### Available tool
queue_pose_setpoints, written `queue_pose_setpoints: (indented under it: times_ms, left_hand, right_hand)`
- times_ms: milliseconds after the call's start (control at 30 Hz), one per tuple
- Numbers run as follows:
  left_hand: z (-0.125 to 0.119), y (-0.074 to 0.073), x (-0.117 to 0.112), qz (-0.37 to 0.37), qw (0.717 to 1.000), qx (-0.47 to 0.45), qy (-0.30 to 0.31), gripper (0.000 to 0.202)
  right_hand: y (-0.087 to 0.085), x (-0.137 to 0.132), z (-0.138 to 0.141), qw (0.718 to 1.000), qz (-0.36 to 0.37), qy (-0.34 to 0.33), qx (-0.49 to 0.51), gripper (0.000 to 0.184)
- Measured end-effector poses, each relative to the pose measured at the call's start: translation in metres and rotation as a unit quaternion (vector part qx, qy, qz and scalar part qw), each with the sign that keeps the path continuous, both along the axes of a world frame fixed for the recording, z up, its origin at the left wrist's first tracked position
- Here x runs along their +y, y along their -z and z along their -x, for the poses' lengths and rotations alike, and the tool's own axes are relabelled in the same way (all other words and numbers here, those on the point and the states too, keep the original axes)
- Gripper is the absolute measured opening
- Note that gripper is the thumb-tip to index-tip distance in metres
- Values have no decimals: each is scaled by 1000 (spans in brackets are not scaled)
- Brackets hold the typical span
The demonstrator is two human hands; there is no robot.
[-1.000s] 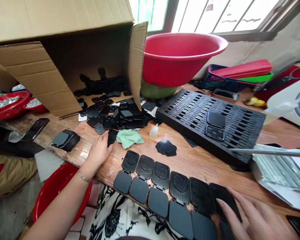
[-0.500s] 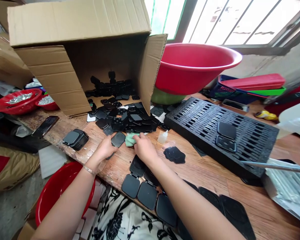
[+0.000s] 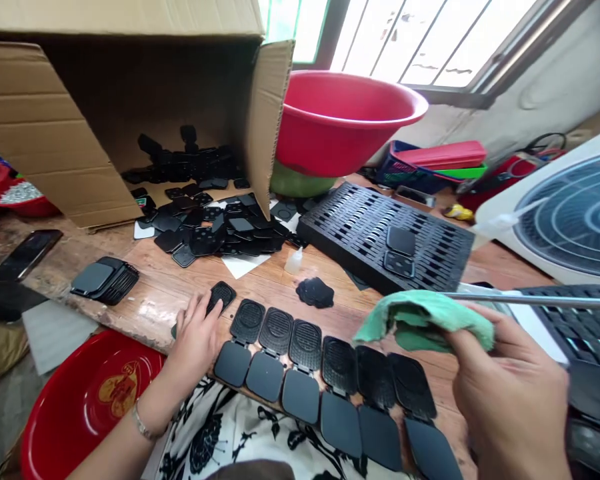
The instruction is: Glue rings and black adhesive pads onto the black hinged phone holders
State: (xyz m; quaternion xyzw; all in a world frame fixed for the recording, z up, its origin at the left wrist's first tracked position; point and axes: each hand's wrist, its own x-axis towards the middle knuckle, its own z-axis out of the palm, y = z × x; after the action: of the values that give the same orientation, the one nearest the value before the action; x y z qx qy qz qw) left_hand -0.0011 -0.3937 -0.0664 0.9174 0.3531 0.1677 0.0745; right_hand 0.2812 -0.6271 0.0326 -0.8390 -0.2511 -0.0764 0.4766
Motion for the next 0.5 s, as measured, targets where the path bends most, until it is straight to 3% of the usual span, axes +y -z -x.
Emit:
queue_pose_setpoints:
  times_ms: [67, 167, 267, 333, 400, 500]
  left_hand:
    - [-3, -1, -9, -15, 999, 45, -19, 43]
    - [-5, -9, -19, -19, 997, 78, -16, 43]
    - [-3, -11, -25, -5, 996, 85, 2, 43]
    - [-1, -12, -24, 10, 997, 77, 15, 42]
    - [-2, -17, -15, 18, 998, 64, 16, 40]
    - [-18, -39, 14, -3, 999, 38, 16, 40]
  right_hand:
    - [12, -4, -7, 996, 58, 37, -51, 31]
    - [40, -2, -16, 973, 181, -25, -143, 36]
    - [67, 0, -21, 933, 316, -57, -164, 41]
    - [75, -1, -19, 909, 378, -60, -165, 43]
    - [75, -3, -15, 901, 391, -64, -177, 44]
    - [66, -4, -9, 909, 354, -67, -209, 43]
